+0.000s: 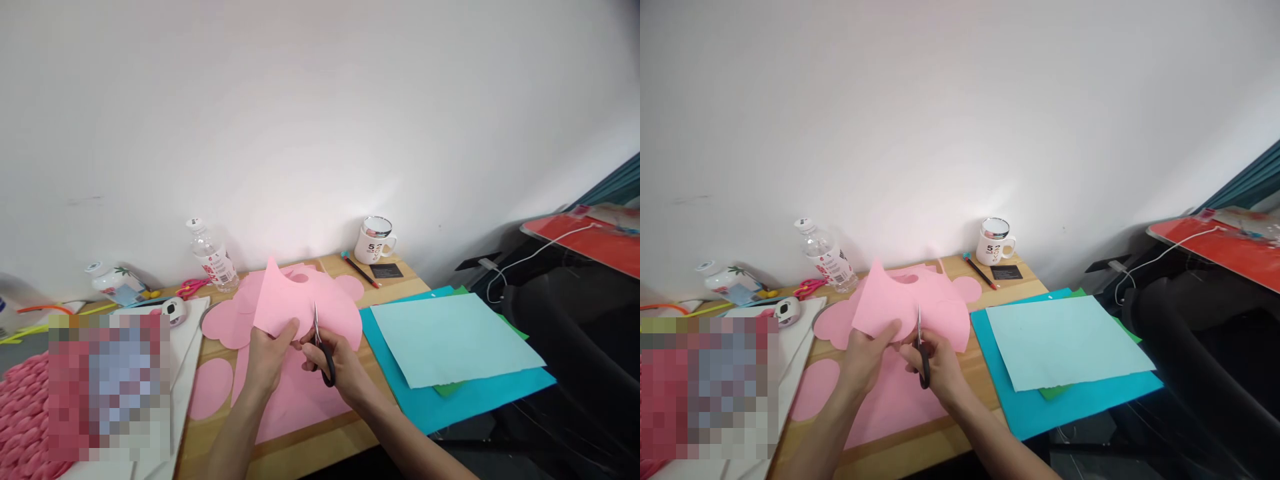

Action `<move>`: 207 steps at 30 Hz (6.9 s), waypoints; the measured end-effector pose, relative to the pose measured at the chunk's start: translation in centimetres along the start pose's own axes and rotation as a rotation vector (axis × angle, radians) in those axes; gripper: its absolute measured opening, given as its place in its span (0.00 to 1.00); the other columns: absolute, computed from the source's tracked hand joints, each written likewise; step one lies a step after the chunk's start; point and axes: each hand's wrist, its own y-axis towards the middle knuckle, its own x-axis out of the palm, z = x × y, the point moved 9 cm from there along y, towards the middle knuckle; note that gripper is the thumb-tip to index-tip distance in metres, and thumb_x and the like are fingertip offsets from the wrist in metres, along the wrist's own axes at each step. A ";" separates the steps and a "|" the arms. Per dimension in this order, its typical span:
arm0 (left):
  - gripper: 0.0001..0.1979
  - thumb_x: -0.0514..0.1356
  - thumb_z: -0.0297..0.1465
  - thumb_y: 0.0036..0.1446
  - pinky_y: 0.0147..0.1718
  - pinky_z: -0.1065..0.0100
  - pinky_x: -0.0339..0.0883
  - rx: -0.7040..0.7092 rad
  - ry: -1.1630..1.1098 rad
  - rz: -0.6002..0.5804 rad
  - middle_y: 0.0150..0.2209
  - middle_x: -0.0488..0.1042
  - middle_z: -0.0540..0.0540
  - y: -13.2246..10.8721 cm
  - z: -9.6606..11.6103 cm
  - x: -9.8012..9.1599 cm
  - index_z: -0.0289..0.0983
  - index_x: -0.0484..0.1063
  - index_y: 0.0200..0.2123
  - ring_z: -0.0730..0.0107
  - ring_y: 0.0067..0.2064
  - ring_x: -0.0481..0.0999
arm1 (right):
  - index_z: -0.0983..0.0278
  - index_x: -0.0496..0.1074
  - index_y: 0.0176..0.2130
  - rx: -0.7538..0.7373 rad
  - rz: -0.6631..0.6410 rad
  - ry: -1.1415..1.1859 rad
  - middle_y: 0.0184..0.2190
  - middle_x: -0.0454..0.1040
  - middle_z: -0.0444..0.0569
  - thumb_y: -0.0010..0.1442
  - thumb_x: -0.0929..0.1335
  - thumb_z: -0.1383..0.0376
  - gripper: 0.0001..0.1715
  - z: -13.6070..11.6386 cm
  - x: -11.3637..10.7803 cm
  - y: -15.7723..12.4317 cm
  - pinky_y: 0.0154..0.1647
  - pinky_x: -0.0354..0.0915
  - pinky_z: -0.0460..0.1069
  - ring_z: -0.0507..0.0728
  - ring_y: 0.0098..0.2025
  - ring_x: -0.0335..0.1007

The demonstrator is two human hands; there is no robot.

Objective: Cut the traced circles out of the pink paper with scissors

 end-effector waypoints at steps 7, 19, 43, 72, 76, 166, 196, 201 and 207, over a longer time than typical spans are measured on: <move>0.10 0.66 0.34 0.40 0.23 0.69 0.65 -0.018 -0.086 -0.014 0.19 0.74 0.50 0.0 0.5 0.6 0.33 0.72 0.22 0.72 0.20 0.69 | 0.65 0.66 0.29 -0.013 -0.019 0.008 0.22 0.62 0.40 0.49 0.73 0.54 0.19 0.4 0.3 0.2 0.29 0.58 0.47 0.49 0.24 0.58; 0.12 0.63 0.36 0.42 0.16 0.72 0.60 -0.014 -0.095 0.003 0.15 0.67 0.53 -0.9 0.4 0.2 0.34 0.68 0.18 0.74 0.17 0.65 | 0.64 0.64 0.32 -0.078 -0.059 0.034 0.23 0.63 0.41 0.49 0.73 0.55 0.19 -0.9 0.9 0.3 0.27 0.53 0.46 0.51 0.27 0.57; 0.13 0.63 0.35 0.45 0.18 0.73 0.61 0.058 0.023 0.060 0.15 0.67 0.52 -1.7 2.1 -0.4 0.35 0.68 0.16 0.73 0.19 0.66 | 0.65 0.65 0.26 -0.049 -0.032 0.085 0.20 0.63 0.38 0.42 0.77 0.59 0.21 -2.6 1.1 -0.4 0.27 0.55 0.45 0.48 0.24 0.57; 0.13 0.63 0.35 0.46 0.21 0.72 0.60 0.080 -0.005 0.060 0.15 0.66 0.53 -1.6 2.1 -0.6 0.35 0.66 0.16 0.74 0.21 0.65 | 0.63 0.65 0.23 -0.070 -0.023 -0.033 0.16 0.64 0.40 0.45 0.73 0.53 0.20 -3.5 1.2 -0.7 0.20 0.55 0.45 0.48 0.19 0.55; 0.14 0.63 0.35 0.47 0.19 0.72 0.61 0.091 -0.111 0.035 0.14 0.65 0.53 -1.8 2.2 0.0 0.36 0.66 0.16 0.74 0.19 0.65 | 0.64 0.65 0.23 -0.066 -0.018 -0.031 0.15 0.63 0.39 0.45 0.74 0.52 0.21 -3.5 1.3 -0.8 0.21 0.57 0.45 0.48 0.19 0.57; 0.17 0.63 0.36 0.45 0.14 0.72 0.54 -0.014 0.160 -0.122 0.08 0.62 0.53 -1.9 2.7 0.6 0.35 0.65 0.11 0.78 0.12 0.59 | 0.65 0.65 0.27 -0.131 -0.124 -0.048 0.19 0.56 0.37 0.41 0.77 0.51 0.26 -3.2 1.0 0.1 0.22 0.45 0.45 0.47 0.22 0.46; 0.18 0.62 0.36 0.45 0.14 0.72 0.52 -0.018 0.201 -0.147 0.08 0.60 0.53 -1.6 3.4 0.1 0.36 0.63 0.11 0.78 0.12 0.57 | 0.65 0.66 0.24 -0.048 -0.110 -0.071 0.16 0.61 0.39 0.42 0.77 0.53 0.23 -3.1 0.8 -0.2 0.22 0.52 0.45 0.49 0.20 0.55; 0.19 0.63 0.37 0.46 0.15 0.71 0.56 -0.003 0.159 -0.152 0.08 0.63 0.51 -1.4 3.6 -0.1 0.36 0.64 0.10 0.77 0.12 0.60 | 0.65 0.65 0.23 -0.040 -0.090 -0.084 0.15 0.63 0.40 0.42 0.76 0.52 0.24 -2.8 0.8 -0.2 0.21 0.54 0.45 0.49 0.19 0.57; 0.20 0.62 0.41 0.49 0.12 0.72 0.55 -0.003 0.021 -0.072 0.09 0.65 0.51 -1.8 2.1 0.0 0.36 0.66 0.12 0.75 0.12 0.62 | 0.64 0.65 0.23 -0.048 -0.064 -0.056 0.16 0.65 0.41 0.45 0.74 0.52 0.22 -2.4 1.7 -0.3 0.22 0.57 0.46 0.50 0.20 0.60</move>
